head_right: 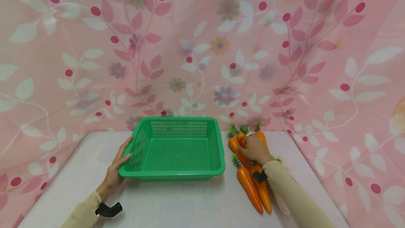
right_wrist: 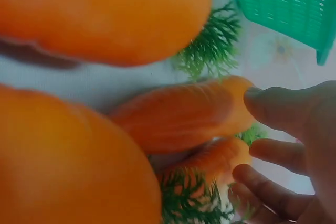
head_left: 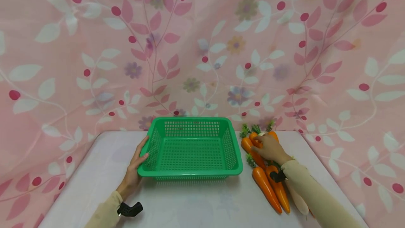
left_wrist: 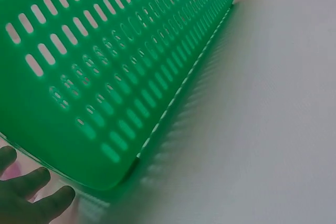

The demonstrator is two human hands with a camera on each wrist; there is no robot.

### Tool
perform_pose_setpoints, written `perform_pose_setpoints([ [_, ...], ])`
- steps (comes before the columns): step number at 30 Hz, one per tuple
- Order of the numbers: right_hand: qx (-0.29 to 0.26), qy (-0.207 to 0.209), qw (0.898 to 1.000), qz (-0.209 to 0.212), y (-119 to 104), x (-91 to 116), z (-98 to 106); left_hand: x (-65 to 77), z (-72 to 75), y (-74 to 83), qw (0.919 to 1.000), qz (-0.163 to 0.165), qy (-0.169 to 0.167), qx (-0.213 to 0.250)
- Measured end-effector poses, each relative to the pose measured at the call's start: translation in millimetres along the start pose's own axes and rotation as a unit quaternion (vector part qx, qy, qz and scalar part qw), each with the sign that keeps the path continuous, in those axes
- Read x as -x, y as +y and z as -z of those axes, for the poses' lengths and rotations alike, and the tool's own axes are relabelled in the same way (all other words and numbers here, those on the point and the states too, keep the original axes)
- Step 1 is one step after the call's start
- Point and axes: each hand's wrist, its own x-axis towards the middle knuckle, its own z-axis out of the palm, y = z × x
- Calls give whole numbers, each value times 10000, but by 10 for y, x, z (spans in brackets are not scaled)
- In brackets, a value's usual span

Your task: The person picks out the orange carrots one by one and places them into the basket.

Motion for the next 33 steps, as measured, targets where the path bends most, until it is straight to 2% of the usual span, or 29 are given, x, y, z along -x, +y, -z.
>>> perform_pose_setpoints([
  [8,295,3,9996,-10,-63,-79,-66,8,-32,-31,9996,-199,169,108],
  [14,201,-110,9997,-20,-129,-159,-120,24,-79,-73,9983,-370,366,258],
  [23,561,-384,9968,-414,-166,-294,-181,52,-120,-131,9972,-222,608,370],
  [33,121,-856,9948,-544,-127,-449,-115,37,-127,-136,9963,-68,795,305],
])
